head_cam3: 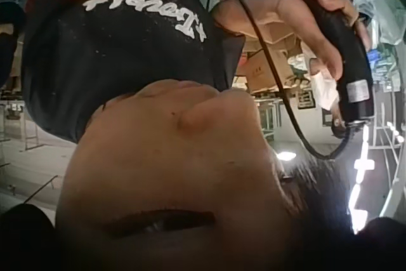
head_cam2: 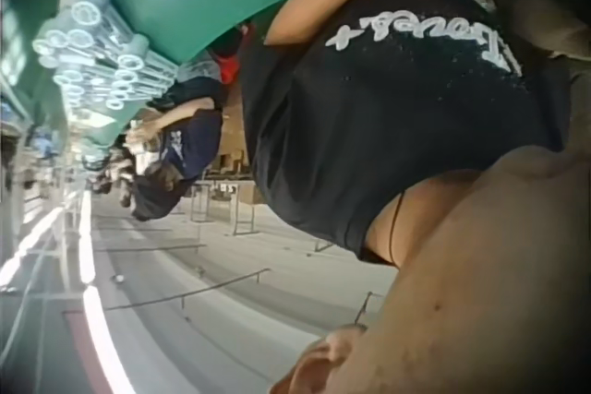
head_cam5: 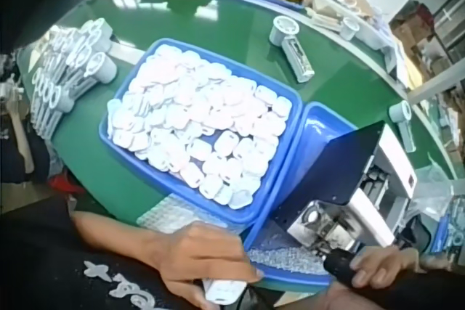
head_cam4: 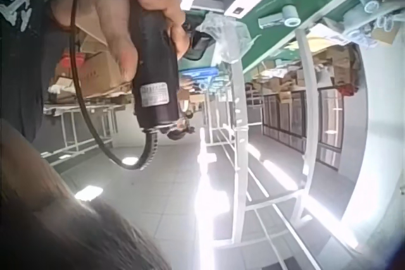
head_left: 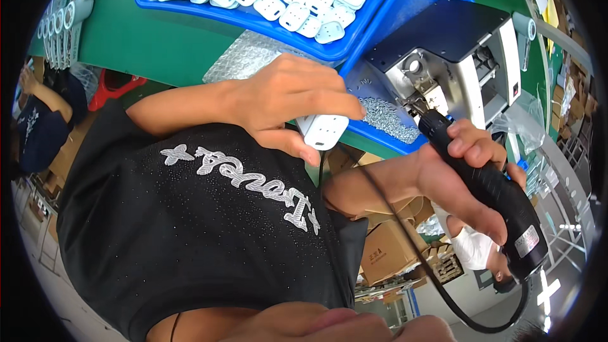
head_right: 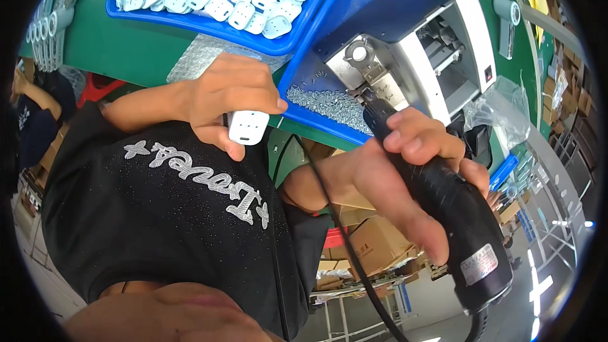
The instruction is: Assembling small electronic components using an electric screwdriver at a green production workbench.
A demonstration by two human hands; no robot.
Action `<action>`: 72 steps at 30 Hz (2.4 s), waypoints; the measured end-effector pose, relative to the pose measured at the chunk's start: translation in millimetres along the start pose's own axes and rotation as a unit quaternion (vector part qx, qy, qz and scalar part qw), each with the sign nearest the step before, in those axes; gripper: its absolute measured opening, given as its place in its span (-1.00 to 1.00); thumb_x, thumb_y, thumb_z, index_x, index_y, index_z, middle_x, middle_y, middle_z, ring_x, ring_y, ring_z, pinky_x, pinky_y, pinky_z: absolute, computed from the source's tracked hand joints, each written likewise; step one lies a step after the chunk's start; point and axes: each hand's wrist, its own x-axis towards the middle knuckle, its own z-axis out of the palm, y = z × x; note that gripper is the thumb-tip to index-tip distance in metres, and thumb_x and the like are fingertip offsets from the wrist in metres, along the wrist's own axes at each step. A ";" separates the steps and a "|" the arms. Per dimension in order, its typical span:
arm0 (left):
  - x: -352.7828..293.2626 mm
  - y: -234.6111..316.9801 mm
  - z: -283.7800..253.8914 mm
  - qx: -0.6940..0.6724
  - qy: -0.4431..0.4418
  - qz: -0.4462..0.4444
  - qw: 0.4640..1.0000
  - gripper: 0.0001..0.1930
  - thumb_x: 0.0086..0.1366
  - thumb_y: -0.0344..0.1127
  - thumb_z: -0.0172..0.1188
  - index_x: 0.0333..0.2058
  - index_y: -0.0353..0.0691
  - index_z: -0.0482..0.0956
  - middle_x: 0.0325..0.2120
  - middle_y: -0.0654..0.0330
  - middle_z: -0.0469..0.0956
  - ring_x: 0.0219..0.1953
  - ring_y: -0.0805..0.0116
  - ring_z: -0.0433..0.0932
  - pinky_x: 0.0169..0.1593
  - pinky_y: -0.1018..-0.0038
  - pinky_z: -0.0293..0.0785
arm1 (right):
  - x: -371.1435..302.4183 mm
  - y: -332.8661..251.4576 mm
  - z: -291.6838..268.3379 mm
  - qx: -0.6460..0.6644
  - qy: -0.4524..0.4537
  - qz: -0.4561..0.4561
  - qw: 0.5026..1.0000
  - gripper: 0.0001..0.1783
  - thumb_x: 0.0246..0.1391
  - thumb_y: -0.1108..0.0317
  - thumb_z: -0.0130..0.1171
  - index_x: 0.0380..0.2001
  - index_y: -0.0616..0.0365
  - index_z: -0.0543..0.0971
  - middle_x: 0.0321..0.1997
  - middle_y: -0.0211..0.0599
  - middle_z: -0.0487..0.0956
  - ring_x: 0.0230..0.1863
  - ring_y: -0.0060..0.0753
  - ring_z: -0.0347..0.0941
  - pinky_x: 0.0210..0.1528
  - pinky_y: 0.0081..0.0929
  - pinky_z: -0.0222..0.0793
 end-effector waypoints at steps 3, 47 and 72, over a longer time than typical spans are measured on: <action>4.3 -1.6 -3.9 -0.009 -0.037 0.008 0.999 -0.37 0.30 0.23 0.14 -0.09 -0.35 0.51 -0.37 0.05 0.57 -0.51 0.19 0.53 -0.51 0.36 0.38 | -5.1 -16.6 -21.3 0.118 -0.164 0.052 0.978 0.00 -0.02 -0.64 -0.20 0.01 0.14 0.35 -0.55 -0.19 0.45 -0.72 -0.43 0.28 -0.67 -0.47 0.25; 2.1 -0.8 9.4 0.017 0.017 0.024 0.999 -0.34 0.27 0.27 0.13 -0.13 -0.35 0.53 -0.42 0.13 0.48 -0.52 0.22 0.49 -0.55 0.40 0.36 | 5.6 -14.0 -21.3 0.021 -0.137 0.033 0.990 -0.05 -0.01 -0.68 -0.25 -0.21 0.10 0.40 -0.65 -0.33 0.33 -0.77 -0.43 0.17 -0.60 -0.36 0.24; 1.4 2.6 6.1 0.021 0.006 0.015 1.000 -0.34 0.21 0.30 0.15 -0.17 -0.31 0.53 -0.42 0.18 0.45 -0.50 0.26 0.48 -0.55 0.41 0.32 | -10.5 -70.9 40.7 0.252 -0.365 0.088 0.892 -0.80 0.14 0.31 0.11 -0.53 -0.10 0.34 -0.66 -0.63 0.29 -0.72 -0.63 0.24 -0.56 -0.57 0.30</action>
